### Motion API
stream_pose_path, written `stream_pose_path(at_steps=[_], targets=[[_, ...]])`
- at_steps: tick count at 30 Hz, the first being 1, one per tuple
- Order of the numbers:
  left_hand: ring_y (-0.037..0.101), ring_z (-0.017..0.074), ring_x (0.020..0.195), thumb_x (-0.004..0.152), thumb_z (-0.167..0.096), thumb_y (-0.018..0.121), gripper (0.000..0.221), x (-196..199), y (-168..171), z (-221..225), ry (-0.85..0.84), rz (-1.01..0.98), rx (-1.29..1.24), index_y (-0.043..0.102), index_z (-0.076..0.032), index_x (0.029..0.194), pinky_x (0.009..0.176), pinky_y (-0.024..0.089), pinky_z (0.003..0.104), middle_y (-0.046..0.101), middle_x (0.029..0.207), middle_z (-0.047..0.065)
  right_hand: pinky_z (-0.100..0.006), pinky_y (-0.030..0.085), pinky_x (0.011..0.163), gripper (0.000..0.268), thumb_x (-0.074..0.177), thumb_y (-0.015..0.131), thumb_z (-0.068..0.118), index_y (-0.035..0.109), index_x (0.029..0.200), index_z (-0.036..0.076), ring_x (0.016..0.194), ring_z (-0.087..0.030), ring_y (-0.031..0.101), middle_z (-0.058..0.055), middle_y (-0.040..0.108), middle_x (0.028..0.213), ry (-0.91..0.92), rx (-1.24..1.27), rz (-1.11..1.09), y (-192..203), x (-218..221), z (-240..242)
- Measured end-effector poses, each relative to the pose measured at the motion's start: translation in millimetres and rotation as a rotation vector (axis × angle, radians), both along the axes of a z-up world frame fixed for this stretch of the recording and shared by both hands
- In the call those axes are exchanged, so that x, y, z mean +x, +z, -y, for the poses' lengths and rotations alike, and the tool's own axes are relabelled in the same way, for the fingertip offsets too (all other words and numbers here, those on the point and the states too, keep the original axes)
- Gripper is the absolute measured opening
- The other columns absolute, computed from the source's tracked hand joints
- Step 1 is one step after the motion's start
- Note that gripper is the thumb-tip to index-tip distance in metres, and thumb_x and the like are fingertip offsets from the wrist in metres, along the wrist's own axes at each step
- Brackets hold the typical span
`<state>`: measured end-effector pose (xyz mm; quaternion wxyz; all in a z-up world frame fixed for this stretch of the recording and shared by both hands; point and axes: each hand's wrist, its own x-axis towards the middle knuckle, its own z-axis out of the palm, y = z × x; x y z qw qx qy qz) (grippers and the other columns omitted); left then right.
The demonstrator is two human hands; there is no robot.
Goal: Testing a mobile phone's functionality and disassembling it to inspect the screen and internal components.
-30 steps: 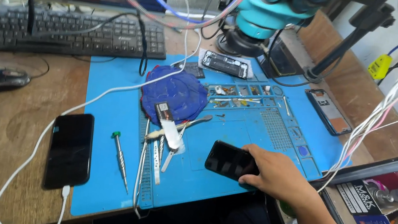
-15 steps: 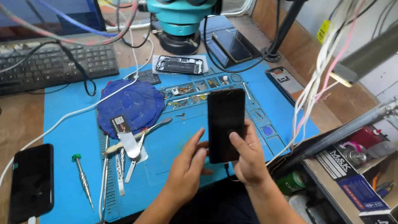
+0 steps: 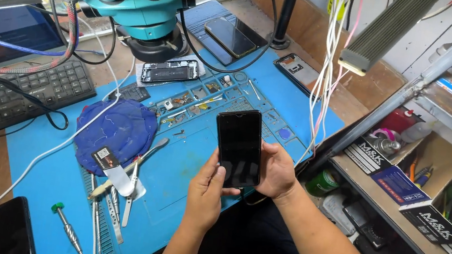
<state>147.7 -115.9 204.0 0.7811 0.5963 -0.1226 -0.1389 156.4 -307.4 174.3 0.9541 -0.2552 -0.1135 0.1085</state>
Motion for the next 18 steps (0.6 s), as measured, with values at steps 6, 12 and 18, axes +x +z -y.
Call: stream_pose_path(at_steps=[6, 12, 18], targets=[[0.064, 0.0214, 0.119, 0.101, -0.017, 0.045, 0.052, 6.2, 2.7, -0.9, -0.084, -0.076, -0.014, 0.045, -0.011, 0.152, 0.069, 0.069, 0.032, 0.049, 0.158, 0.009, -0.067, 0.028, 0.121, 0.076, 0.093, 0.052, 0.032, 0.035, 0.159, -0.001, 0.154, -0.048, 0.029, -0.026, 0.044, 0.157, 0.169, 0.073, 0.126, 31.6, 0.5, -8.3], [0.066, 0.0201, 0.115, 0.101, -0.016, 0.046, 0.05, 7.0, 3.7, -1.7, -0.086, -0.089, -0.031, 0.05, -0.014, 0.151, 0.069, 0.069, 0.031, 0.054, 0.154, 0.007, -0.063, 0.037, 0.115, 0.082, 0.085, 0.056, 0.034, 0.038, 0.156, -0.003, 0.142, -0.048, 0.045, -0.035, 0.044, 0.153, 0.17, 0.023, 0.129, 35.2, 3.6, -9.4], [0.06, 0.0203, 0.128, 0.099, -0.015, 0.047, 0.049, 8.1, 5.5, -1.7, -0.085, -0.111, -0.009, 0.052, -0.013, 0.148, 0.068, 0.07, 0.032, 0.046, 0.162, 0.0, -0.06, 0.044, 0.11, 0.078, 0.084, 0.057, 0.035, 0.045, 0.15, -0.005, 0.129, -0.047, 0.056, -0.034, 0.053, 0.143, 0.165, 0.031, 0.106, 40.7, 2.8, -13.9]])
